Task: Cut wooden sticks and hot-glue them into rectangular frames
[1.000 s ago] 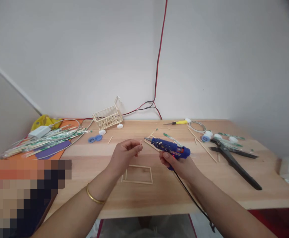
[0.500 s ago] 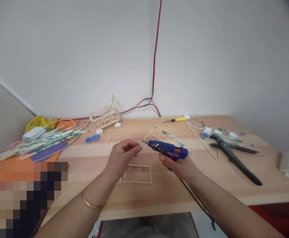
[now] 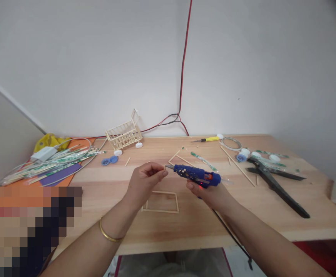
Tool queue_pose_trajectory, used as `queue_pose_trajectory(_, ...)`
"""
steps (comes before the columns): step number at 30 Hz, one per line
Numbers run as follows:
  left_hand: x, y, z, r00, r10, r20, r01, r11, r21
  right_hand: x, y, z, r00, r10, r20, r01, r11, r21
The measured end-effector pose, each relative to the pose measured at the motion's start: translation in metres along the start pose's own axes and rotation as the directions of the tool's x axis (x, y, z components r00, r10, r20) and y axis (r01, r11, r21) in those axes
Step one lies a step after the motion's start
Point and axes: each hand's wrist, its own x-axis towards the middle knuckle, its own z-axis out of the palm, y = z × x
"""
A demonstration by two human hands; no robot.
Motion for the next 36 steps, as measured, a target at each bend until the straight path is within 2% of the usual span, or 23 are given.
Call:
queue_pose_trajectory(15, -0.002, 0.002, 0.001, 1.000, 0.021, -0.023, -0.021, 1.000, 0.014, 0.002, 0.001, 0.000, 1.000, 0.002, -0.013, -0.002, 1.000, -0.012)
queue_pose_trajectory(23, -0.001, 0.002, -0.001, 0.998, 0.051, -0.034, -0.051, 0.999, 0.017, 0.001, -0.008, -0.001, 0.999, -0.022, -0.034, 0.021, 1.000, -0.014)
queue_pose_trajectory(28, 0.001, 0.004, -0.005, 0.996, 0.061, -0.069, -0.070, 0.988, -0.136, 0.003, -0.008, -0.003, 0.998, -0.030, -0.059, 0.029, 0.999, -0.022)
queue_pose_trajectory(36, 0.009, 0.003, -0.009, 0.996, -0.095, -0.003, 0.082, 0.881, -0.466, -0.001, 0.003, -0.001, 0.991, -0.092, -0.098, 0.085, 0.993, -0.078)
